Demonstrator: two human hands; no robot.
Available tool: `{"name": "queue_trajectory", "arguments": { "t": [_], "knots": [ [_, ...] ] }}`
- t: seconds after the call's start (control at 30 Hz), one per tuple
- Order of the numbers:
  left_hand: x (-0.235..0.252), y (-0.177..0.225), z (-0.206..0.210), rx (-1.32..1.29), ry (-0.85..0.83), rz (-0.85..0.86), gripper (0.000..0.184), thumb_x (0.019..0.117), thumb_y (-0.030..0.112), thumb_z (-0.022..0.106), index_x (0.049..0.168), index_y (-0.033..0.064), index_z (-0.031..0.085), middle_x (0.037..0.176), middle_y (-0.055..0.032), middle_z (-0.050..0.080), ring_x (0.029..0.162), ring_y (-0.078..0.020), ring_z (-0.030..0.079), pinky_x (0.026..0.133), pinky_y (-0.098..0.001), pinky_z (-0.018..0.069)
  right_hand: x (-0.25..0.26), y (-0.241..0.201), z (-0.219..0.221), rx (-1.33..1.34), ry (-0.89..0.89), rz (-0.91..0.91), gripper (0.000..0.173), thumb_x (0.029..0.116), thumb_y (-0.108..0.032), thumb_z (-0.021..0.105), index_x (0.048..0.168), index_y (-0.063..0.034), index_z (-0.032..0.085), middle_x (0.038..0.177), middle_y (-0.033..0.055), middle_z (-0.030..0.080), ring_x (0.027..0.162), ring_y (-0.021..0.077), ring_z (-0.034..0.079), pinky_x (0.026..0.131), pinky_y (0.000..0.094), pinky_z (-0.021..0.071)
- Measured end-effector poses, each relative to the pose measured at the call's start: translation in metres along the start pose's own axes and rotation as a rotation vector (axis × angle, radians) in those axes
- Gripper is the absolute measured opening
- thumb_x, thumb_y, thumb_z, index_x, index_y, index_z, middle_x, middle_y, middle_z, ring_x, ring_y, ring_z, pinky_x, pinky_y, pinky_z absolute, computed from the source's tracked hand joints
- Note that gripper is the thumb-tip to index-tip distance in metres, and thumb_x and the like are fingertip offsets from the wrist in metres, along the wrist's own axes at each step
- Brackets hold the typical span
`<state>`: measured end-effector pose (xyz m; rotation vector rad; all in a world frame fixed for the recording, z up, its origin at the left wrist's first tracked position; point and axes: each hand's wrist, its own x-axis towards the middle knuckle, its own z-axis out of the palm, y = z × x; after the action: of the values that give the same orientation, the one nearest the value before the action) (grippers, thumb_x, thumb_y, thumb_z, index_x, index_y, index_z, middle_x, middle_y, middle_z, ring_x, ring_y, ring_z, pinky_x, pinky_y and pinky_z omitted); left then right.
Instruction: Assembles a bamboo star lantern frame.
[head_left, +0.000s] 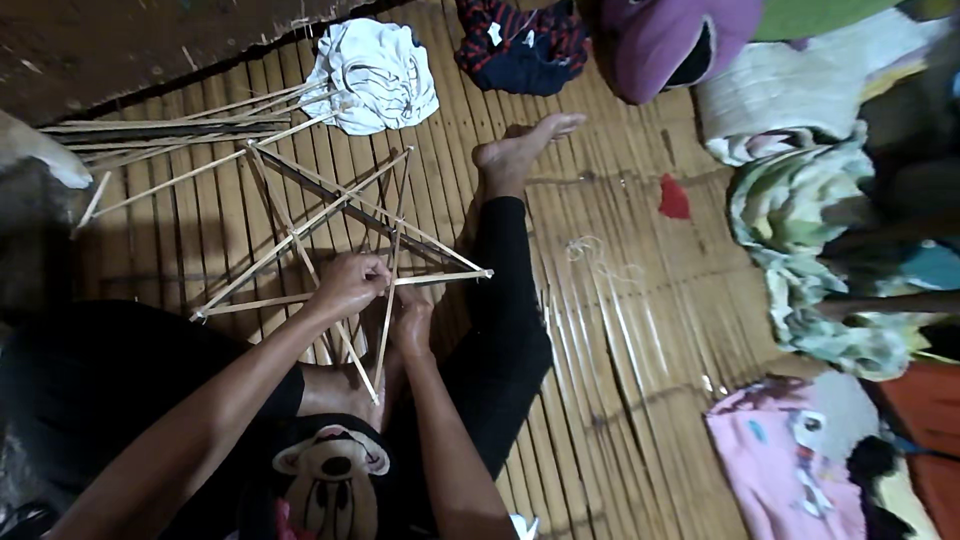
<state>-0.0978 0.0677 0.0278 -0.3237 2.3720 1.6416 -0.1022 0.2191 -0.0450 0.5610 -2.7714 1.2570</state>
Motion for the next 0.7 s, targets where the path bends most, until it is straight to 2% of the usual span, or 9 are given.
{"name": "queue_trajectory", "arguments": {
  "t": [0.13, 0.2, 0.3, 0.4, 0.47, 0.5, 0.6, 0.7],
  "knots": [
    [-0.003, 0.003, 0.000, 0.043, 0.011, -0.013, 0.009, 0.1006, 0.007, 0.064, 0.099, 0.0020, 0.072, 0.085, -0.0058, 0.069, 0.075, -0.0121, 0.064, 0.075, -0.0326, 0.0536, 0.001, -0.004, -0.002, -0.015, 0.006, 0.008, 0.014, 0.0874, 0.005, 0.069, 0.099, 0.0036, 0.077, 0.096, 0.0207, 0.075, 0.086, 0.0355, 0.074, 0.080, 0.0508, 0.0600],
    [-0.003, 0.001, -0.002, 0.091, -0.014, -0.014, 0.011, 0.1021, 0.008, 0.062, 0.102, 0.0023, 0.072, 0.087, -0.0065, 0.070, 0.076, -0.0138, 0.065, 0.077, -0.0344, 0.0548, 0.002, -0.004, -0.003, -0.014, -0.040, 0.053, 0.014, 0.0888, 0.003, 0.069, 0.101, 0.0033, 0.077, 0.097, 0.0208, 0.075, 0.088, 0.0357, 0.074, 0.082, 0.0515, 0.0595],
    [-0.003, -0.003, -0.009, 0.185, -0.080, -0.001, 0.017, 0.1045, 0.010, 0.058, 0.108, 0.0037, 0.074, 0.094, -0.0079, 0.073, 0.086, -0.0176, 0.070, 0.086, -0.0409, 0.0559, 0.007, -0.003, -0.008, -0.001, -0.183, 0.180, 0.015, 0.0930, -0.001, 0.069, 0.105, 0.0030, 0.076, 0.105, 0.0215, 0.074, 0.099, 0.0363, 0.072, 0.092, 0.0525, 0.0564],
    [-0.010, -0.010, -0.012, 0.250, -0.060, 0.054, 0.021, 0.1047, 0.010, 0.057, 0.116, 0.0070, 0.075, 0.107, -0.0101, 0.075, 0.101, -0.0236, 0.071, 0.095, -0.0488, 0.0531, 0.014, -0.004, -0.016, -0.019, -0.282, 0.254, 0.017, 0.0920, -0.002, 0.071, 0.108, 0.0026, 0.076, 0.109, 0.0220, 0.073, 0.105, 0.0358, 0.070, 0.097, 0.0508, 0.0545],
    [-0.022, -0.019, -0.013, 0.217, 0.067, 0.111, 0.025, 0.1032, 0.006, 0.056, 0.121, 0.0058, 0.072, 0.117, -0.0120, 0.073, 0.107, -0.0261, 0.070, 0.099, -0.0494, 0.0532, 0.018, -0.008, -0.021, -0.075, -0.351, 0.282, 0.019, 0.0944, -0.003, 0.069, 0.111, 0.0029, 0.075, 0.113, 0.0231, 0.072, 0.110, 0.0361, 0.069, 0.101, 0.0496, 0.0522],
    [-0.030, -0.025, -0.013, 0.178, 0.180, 0.145, 0.025, 0.1016, 0.004, 0.056, 0.121, 0.0042, 0.072, 0.119, -0.0129, 0.072, 0.106, -0.0257, 0.071, 0.097, -0.0473, 0.0554, 0.019, -0.008, -0.023, -0.101, -0.374, 0.274, 0.019, 0.0951, -0.003, 0.067, 0.112, 0.0039, 0.075, 0.114, 0.0242, 0.072, 0.111, 0.0370, 0.068, 0.102, 0.0498, 0.0516],
    [-0.062, -0.050, -0.008, 0.032, 0.549, 0.192, 0.016, 0.0982, 0.004, 0.059, 0.110, 0.0012, 0.070, 0.107, -0.0112, 0.071, 0.091, -0.0169, 0.069, 0.080, -0.0347, 0.0584, 0.019, -0.008, -0.023, -0.134, -0.315, 0.182, 0.017, 0.0924, -0.003, 0.070, 0.105, 0.0058, 0.076, 0.106, 0.0254, 0.073, 0.104, 0.0395, 0.070, 0.097, 0.0536, 0.0528],
    [-0.094, -0.077, 0.000, -0.111, 0.682, 0.049, 0.013, 0.0960, 0.004, 0.062, 0.108, -0.0007, 0.067, 0.102, -0.0101, 0.069, 0.087, -0.0133, 0.067, 0.076, -0.0308, 0.0566, 0.018, -0.007, -0.020, -0.187, -0.260, 0.123, 0.020, 0.0890, -0.005, 0.073, 0.105, 0.0059, 0.076, 0.108, 0.0273, 0.072, 0.109, 0.0444, 0.068, 0.099, 0.0582, 0.0503]
  ]
}}
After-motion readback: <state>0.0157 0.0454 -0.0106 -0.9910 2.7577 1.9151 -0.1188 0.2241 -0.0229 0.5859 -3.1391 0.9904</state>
